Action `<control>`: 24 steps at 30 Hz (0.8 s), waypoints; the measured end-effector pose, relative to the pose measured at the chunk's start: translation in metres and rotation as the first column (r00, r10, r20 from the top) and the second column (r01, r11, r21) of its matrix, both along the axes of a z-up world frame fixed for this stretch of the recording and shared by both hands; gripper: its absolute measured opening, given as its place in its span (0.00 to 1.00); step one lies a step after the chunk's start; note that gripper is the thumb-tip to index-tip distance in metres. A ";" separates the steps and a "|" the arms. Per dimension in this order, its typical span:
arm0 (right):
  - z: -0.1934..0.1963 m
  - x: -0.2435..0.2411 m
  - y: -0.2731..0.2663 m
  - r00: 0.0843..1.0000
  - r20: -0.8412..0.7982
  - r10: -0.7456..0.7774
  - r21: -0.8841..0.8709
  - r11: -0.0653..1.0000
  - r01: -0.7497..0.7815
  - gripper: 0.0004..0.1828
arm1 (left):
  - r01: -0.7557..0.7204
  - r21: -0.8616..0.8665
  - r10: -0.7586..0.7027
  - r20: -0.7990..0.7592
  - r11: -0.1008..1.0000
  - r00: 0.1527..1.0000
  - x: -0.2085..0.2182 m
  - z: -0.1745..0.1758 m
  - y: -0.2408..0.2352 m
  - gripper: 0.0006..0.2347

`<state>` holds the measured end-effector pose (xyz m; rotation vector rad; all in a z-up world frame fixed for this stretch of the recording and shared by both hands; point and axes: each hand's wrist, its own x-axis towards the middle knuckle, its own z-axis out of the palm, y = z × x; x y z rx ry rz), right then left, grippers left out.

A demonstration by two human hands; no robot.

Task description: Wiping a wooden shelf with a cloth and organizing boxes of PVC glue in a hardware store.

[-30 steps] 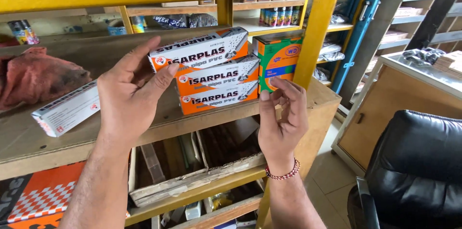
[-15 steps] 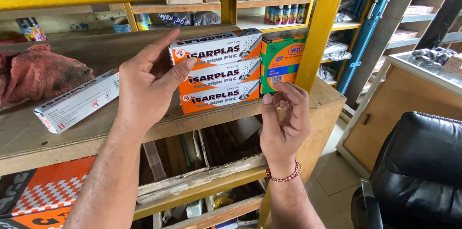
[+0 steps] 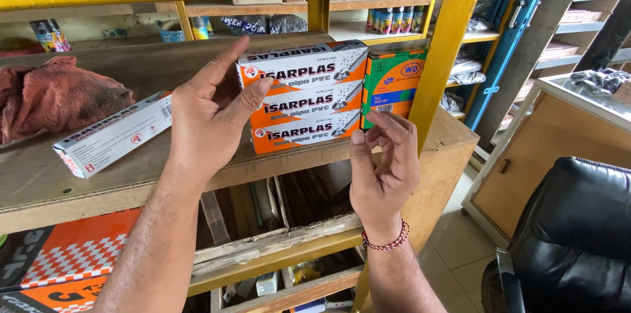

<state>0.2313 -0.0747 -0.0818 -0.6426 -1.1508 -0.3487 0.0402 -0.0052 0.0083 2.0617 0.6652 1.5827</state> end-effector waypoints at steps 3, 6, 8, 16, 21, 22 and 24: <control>0.000 -0.001 0.002 1.000 0.007 -0.011 0.006 1.000 0.011 0.13 | 0.034 -0.013 -0.034 0.049 0.999 0.998 0.002 -0.003 0.003 0.24; -0.001 -0.001 0.002 1.000 0.005 -0.001 0.002 1.000 0.001 0.12 | 0.041 0.022 -0.043 0.053 0.999 0.998 0.001 -0.005 0.005 0.24; -0.002 -0.002 0.002 1.000 0.001 0.002 -0.001 1.000 -0.002 0.12 | 0.073 0.049 -0.077 0.079 0.996 0.994 0.003 -0.005 0.004 0.24; -0.003 -0.005 0.000 1.000 0.009 0.011 -0.014 1.000 -0.011 0.13 | 0.062 0.298 -0.111 0.151 0.953 0.982 -0.028 -0.018 0.002 0.24; -0.008 -0.003 0.001 1.000 0.018 0.020 0.016 1.000 -0.020 0.12 | -0.615 0.633 0.803 -0.018 0.470 0.596 -0.132 -0.053 -0.002 0.16; -0.010 -0.004 0.002 0.999 0.018 0.030 0.013 0.999 -0.031 0.12 | -0.620 0.632 0.809 -0.020 0.465 0.587 -0.140 -0.052 -0.007 0.16; -0.012 -0.007 0.003 1.000 -0.018 0.019 -0.007 1.000 -0.019 0.12 | -0.735 0.441 0.856 -0.226 0.515 0.464 -0.156 -0.051 -0.017 0.28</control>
